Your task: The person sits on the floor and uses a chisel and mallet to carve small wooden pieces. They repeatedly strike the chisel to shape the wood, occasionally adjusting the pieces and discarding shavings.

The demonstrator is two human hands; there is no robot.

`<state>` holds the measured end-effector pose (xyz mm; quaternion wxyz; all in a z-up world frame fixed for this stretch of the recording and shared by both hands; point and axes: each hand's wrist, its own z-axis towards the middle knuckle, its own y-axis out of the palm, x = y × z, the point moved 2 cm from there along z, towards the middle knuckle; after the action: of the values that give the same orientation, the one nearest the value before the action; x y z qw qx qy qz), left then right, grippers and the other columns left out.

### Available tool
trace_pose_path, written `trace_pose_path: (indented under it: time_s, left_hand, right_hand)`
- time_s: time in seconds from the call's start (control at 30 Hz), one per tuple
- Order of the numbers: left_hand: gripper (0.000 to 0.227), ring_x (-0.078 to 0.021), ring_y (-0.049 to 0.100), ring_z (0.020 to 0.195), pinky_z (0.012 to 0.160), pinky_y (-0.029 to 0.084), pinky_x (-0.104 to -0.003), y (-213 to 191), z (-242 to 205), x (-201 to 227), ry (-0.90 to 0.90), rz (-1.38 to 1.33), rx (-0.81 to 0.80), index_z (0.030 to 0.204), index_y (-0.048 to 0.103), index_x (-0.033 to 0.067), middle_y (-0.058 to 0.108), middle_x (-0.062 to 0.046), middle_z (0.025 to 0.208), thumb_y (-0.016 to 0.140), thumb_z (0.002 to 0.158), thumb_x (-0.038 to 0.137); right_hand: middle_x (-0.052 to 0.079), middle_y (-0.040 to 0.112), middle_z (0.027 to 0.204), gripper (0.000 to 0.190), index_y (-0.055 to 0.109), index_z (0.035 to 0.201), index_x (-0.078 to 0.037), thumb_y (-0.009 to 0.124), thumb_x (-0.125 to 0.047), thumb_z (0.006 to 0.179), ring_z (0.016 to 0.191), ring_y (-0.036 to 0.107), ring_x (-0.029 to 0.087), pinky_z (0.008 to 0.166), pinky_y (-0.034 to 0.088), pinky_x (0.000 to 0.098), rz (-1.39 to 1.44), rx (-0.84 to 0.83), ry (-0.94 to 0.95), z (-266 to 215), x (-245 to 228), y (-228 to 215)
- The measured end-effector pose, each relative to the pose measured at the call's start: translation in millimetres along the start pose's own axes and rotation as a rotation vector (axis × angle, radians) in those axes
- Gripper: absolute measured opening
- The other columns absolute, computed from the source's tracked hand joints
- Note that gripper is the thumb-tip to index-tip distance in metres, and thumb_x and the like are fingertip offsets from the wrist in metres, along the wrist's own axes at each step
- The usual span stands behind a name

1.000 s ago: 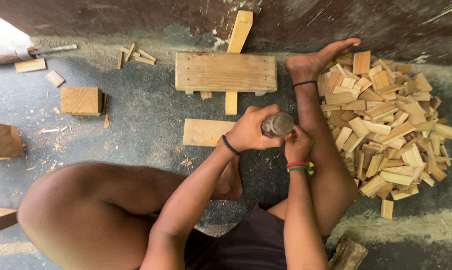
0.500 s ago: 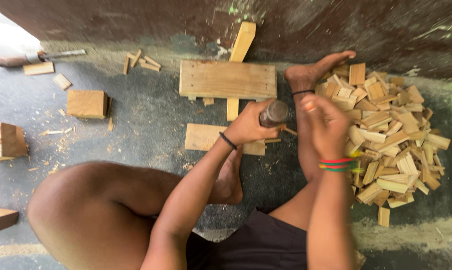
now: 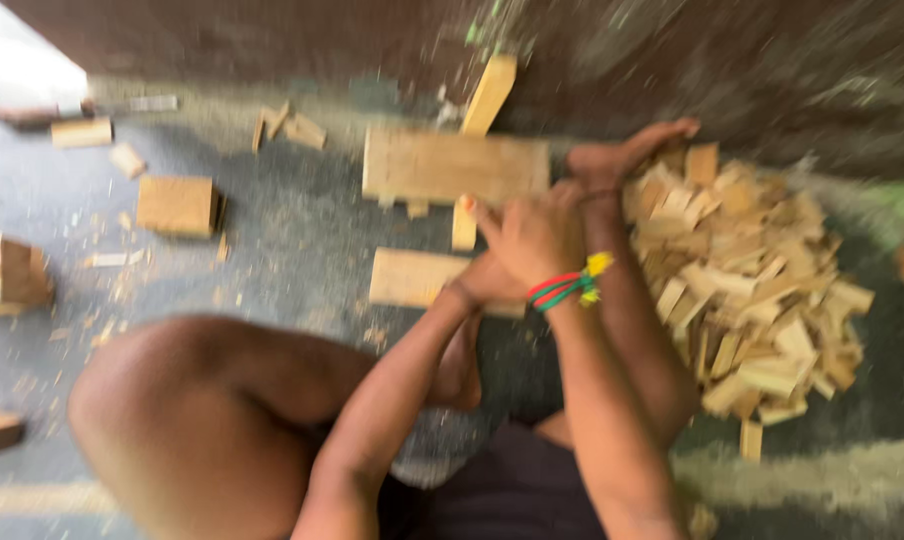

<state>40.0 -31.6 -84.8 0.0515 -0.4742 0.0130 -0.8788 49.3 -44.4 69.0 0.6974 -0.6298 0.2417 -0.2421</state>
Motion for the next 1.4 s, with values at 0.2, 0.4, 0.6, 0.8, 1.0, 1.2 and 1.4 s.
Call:
trace_pose_path:
  time_s: [0.2,0.4,0.6,0.8,1.0,1.2,1.4]
  left_hand:
    - [0.038,-0.0363,0.072,0.096,0.087,0.058,-0.042,34,-23,-48,-0.057,0.149,-0.172,0.107,0.069,0.0054,0.075,-0.019,0.101,0.083,0.079,0.028]
    - [0.043,-0.0334,0.075,0.081,0.075,0.06,-0.04,1,3,-17,-0.189,0.153,-0.055,0.099,0.066,0.0048,0.074,-0.016,0.085,0.083,0.069,0.029]
    - [0.038,-0.0291,0.077,0.084,0.075,0.061,-0.037,-27,25,38,-0.15,0.09,0.048,0.103,0.067,0.0065,0.075,-0.013,0.088,0.082,0.071,0.021]
    - [0.035,-0.0277,0.077,0.082,0.072,0.059,-0.037,-30,23,46,-0.134,0.039,0.038,0.098,0.062,0.006,0.073,-0.012,0.083,0.083,0.074,0.021]
    - [0.033,-0.0275,0.077,0.074,0.067,0.058,-0.036,-25,23,44,-0.172,0.048,0.022,0.097,0.062,0.006,0.072,-0.012,0.077,0.082,0.075,0.02]
    - [0.032,-0.0278,0.077,0.076,0.067,0.058,-0.037,-29,26,50,-0.161,0.016,0.032,0.096,0.061,0.0063,0.073,-0.013,0.079,0.082,0.076,0.02]
    - [0.032,-0.0304,0.076,0.075,0.068,0.058,-0.039,-29,27,48,-0.227,0.079,0.032,0.096,0.061,0.0055,0.071,-0.015,0.076,0.081,0.076,0.021]
  right_hand:
    - [0.019,0.067,0.067,0.068,0.074,0.075,-0.005,0.049,-0.06,0.104,0.067,0.065,0.041,0.088,0.052,0.0509,0.198,0.011,0.082,-38,76,49]
    - [0.016,0.074,0.08,0.051,0.078,0.094,-0.003,0.056,-0.048,0.105,0.076,0.073,0.031,0.075,0.054,0.0429,0.516,0.178,0.072,-42,84,3]
    - [0.013,0.075,0.093,0.056,0.075,0.104,0.002,0.053,-0.049,0.112,0.089,0.076,0.022,0.077,0.056,0.0327,0.672,0.319,-0.01,-55,78,-38]
    - [0.012,0.074,0.093,0.055,0.075,0.106,0.002,0.056,-0.048,0.113,0.087,0.074,0.02,0.077,0.055,0.0303,0.665,0.397,-0.036,-54,69,-45]
    - [0.012,0.075,0.091,0.053,0.074,0.105,0.004,0.06,-0.045,0.118,0.086,0.075,0.02,0.078,0.055,0.0293,0.643,0.447,-0.049,-51,72,-53]
    - [0.011,0.075,0.092,0.059,0.074,0.102,0.004,0.057,-0.05,0.12,0.088,0.075,0.019,0.079,0.056,0.0272,0.668,0.455,-0.089,-52,77,-53]
    - [0.011,0.073,0.097,0.066,0.074,0.107,0.001,0.047,-0.058,0.117,0.086,0.072,0.017,0.073,0.052,0.0247,0.579,0.46,-0.237,-42,53,-107]
